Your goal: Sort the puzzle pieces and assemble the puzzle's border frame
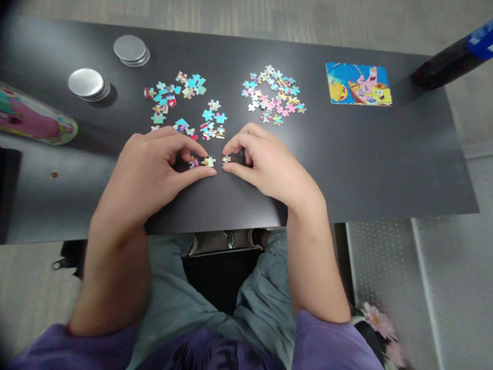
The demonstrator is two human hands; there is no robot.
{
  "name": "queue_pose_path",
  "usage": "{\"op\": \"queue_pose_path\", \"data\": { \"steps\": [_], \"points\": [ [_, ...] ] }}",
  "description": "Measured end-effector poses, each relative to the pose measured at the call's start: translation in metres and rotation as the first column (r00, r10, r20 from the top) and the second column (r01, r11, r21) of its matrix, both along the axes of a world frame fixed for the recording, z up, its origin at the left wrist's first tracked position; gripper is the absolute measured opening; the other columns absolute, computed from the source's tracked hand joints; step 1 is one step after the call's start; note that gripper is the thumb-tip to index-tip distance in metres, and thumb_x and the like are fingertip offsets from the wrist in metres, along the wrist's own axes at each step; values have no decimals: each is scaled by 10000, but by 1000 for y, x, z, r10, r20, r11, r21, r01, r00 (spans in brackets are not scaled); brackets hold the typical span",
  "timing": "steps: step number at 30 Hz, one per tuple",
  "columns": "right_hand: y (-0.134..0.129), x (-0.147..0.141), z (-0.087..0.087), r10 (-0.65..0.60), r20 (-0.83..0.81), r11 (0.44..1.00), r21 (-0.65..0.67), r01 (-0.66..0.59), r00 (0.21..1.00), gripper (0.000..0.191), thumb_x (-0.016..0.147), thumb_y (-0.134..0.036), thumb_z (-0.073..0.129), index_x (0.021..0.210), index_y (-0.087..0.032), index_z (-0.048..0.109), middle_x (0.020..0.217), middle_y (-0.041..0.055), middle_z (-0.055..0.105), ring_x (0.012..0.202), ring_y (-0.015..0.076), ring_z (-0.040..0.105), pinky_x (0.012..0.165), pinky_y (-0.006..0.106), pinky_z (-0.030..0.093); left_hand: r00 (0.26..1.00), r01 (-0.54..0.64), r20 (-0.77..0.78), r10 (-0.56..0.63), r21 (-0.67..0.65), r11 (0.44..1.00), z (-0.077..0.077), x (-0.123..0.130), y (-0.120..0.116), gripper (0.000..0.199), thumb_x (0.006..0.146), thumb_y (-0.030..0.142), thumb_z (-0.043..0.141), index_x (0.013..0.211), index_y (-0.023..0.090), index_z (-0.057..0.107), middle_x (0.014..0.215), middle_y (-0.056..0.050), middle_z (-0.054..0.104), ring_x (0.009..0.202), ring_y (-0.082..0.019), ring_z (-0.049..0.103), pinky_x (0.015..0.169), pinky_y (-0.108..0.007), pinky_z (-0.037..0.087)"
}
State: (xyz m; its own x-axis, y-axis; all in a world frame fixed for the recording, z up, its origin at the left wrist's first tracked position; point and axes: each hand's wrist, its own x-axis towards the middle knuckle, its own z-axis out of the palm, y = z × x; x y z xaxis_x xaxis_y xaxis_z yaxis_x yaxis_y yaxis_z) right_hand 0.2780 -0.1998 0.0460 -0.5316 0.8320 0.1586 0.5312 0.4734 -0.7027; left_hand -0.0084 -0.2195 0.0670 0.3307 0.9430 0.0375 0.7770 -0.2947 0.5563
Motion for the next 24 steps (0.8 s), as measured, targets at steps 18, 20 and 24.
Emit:
{"op": "queue_pose_path", "data": {
  "steps": [18, 20, 24],
  "points": [
    [-3, -16, 18, -35, 87, 990, -135, 47, 996, 217, 1083, -466, 907, 1293, -425, 943, 1325, 124, 816, 1036, 414, 729, 948, 704, 709, 999, 37, 32, -37, -20, 999, -2, -9, -1, 130, 1165, 389, 840, 1228, 374, 953, 1187, -27, 895, 1154, -319, 847, 1041, -542, 581],
    [-3, -17, 19, -33, 101, 987, -154, 49, 994, 286, 1064, -512, 937, 1337, -427, 953, 1344, 127, 827, 1064, 423, 730, 963, 732, 719, 999, 31, 31, -30, -10, 999, -2, -8, -1, 135, 1151, 412, 837, 1197, 366, 955, 1168, -35, 896, 1138, -331, 852, 1052, -558, 595],
    [-3, -18, 22, -32, 109, 987, -151, 48, 994, 310, 1078, -550, 933, 1359, -420, 957, 1334, 135, 824, 1076, 427, 736, 972, 754, 735, 999, 35, 24, -35, 1, 999, -3, -6, -1, 137, 1160, 435, 824, 1153, 359, 937, 1152, -30, 891, 1122, -338, 846, 1097, -591, 616]
  ]
}}
